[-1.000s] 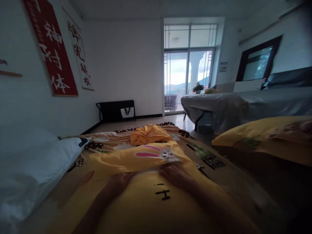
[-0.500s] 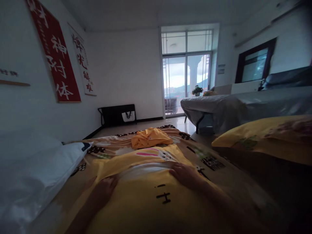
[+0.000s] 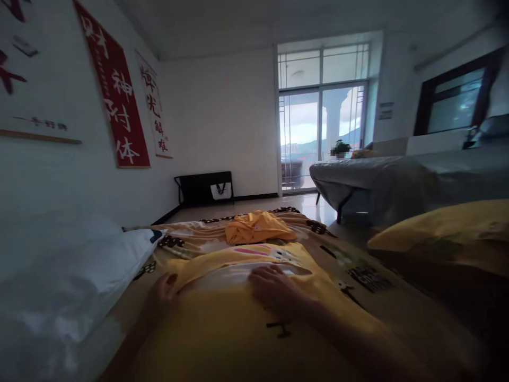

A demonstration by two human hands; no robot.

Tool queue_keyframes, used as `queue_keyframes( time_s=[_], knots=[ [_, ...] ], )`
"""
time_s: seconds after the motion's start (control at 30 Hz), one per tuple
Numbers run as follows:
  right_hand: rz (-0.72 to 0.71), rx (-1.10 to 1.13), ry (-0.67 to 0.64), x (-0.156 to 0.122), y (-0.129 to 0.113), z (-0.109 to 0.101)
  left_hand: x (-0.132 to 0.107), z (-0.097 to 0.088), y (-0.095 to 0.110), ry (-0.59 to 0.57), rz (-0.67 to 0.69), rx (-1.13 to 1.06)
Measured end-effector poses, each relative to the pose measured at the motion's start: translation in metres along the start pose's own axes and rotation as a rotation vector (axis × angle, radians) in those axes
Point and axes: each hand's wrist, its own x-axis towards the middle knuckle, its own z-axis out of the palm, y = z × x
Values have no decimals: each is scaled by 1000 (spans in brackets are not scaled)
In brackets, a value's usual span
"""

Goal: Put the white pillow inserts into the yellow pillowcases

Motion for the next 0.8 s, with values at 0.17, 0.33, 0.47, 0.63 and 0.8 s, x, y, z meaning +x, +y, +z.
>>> queue_keyframes(
  time_s=[0.17, 0.33, 0.47, 0.63, 0.8],
  knots=[
    [-151, 10, -128, 73, -50, 28, -5, 3, -10, 83, -126, -132],
    [-189, -71, -269, 137, -86, 70, -13, 15, -26, 149, -157, -185],
    [-95, -72, -295, 164, -106, 90, -17, 26, -39, 163, -177, -241],
    [-54, -7, -258, 177, -118, 104, -23, 35, -47, 183, -168, -307],
    [43, 98, -224, 187, -120, 119, -27, 36, -51, 176, -209, -292]
  ],
)
